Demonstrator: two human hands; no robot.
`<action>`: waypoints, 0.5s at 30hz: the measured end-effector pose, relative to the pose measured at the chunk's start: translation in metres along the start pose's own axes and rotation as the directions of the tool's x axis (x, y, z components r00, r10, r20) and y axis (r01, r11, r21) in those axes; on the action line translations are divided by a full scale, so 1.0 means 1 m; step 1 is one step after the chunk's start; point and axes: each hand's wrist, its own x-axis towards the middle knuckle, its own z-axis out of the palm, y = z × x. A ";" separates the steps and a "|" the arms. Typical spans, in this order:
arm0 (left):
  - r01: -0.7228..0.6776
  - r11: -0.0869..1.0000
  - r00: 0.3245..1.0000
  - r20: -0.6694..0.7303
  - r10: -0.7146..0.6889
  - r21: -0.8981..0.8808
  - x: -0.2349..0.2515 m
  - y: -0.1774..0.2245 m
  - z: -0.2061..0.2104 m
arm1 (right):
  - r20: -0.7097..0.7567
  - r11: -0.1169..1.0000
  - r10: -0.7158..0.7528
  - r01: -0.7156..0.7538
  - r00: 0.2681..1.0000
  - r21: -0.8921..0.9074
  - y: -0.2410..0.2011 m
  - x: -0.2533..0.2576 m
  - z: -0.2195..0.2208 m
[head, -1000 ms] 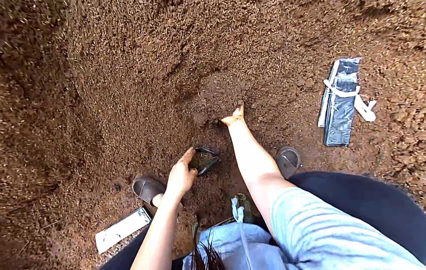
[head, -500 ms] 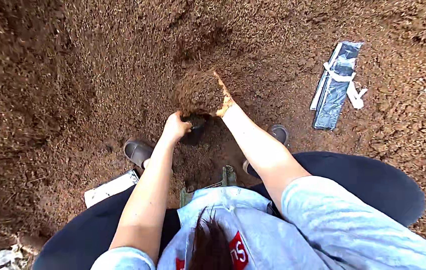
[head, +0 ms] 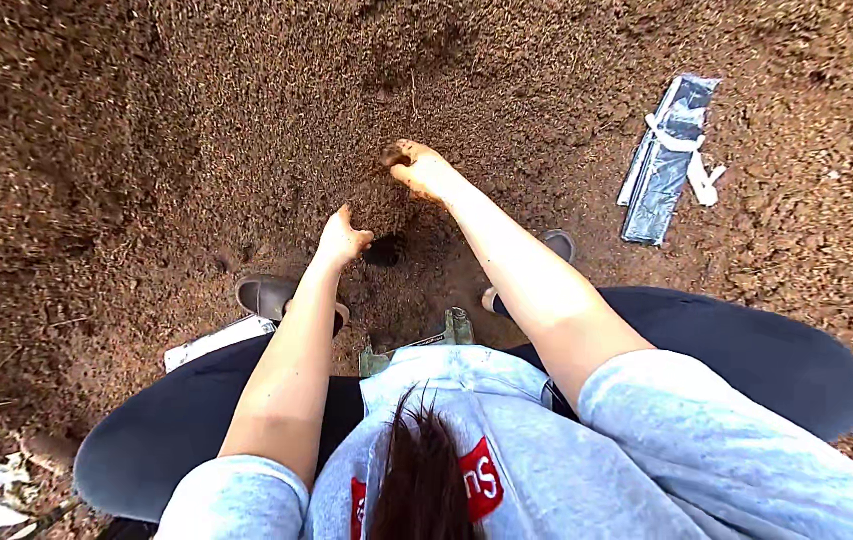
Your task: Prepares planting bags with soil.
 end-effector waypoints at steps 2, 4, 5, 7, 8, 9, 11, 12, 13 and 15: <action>0.008 1.000 0.999 0.048 -0.009 0.021 0.002 -0.005 0.000 | 0.013 0.962 0.112 -0.105 0.994 -0.253 0.018 0.003 0.011; 0.001 1.000 0.998 0.063 -0.001 -0.013 -0.001 -0.004 0.001 | 0.105 0.926 0.235 -0.190 0.966 -0.325 0.024 -0.002 0.029; -0.016 0.999 0.998 0.057 0.019 -0.042 -0.004 -0.003 0.002 | 0.133 0.920 0.233 -0.174 0.963 -0.352 0.021 -0.006 0.034; -0.064 0.997 0.998 0.014 0.065 -0.052 -0.016 0.001 0.000 | 0.137 0.891 0.160 -0.084 0.978 -0.446 0.006 -0.014 0.034; -0.075 0.995 0.997 -0.025 0.073 -0.069 -0.027 0.003 -0.001 | 0.124 0.877 0.111 -0.038 0.986 -0.480 -0.004 -0.021 0.030; -0.082 0.991 0.994 -0.076 0.075 -0.103 -0.041 0.005 -0.003 | 0.099 0.873 0.065 -0.009 0.993 -0.488 -0.014 -0.029 0.027; -0.106 0.980 0.984 -0.163 0.078 -0.170 -0.067 0.003 -0.004 | 0.022 0.892 -0.006 0.015 1.000 -0.451 -0.025 -0.045 0.029; -0.105 0.978 0.981 -0.181 0.073 -0.178 -0.073 -0.002 -0.003 | -0.005 0.908 -0.021 0.017 1.000 -0.418 -0.024 -0.047 0.034; -0.093 0.982 0.981 -0.186 0.061 -0.165 -0.070 -0.011 0.000 | -0.015 0.922 -0.027 0.019 1.000 -0.388 -0.016 -0.044 0.044; -0.024 0.997 0.988 -0.152 0.013 -0.070 -0.055 -0.033 0.011 | 0.051 0.917 0.031 -0.008 0.998 -0.399 0.003 -0.033 0.063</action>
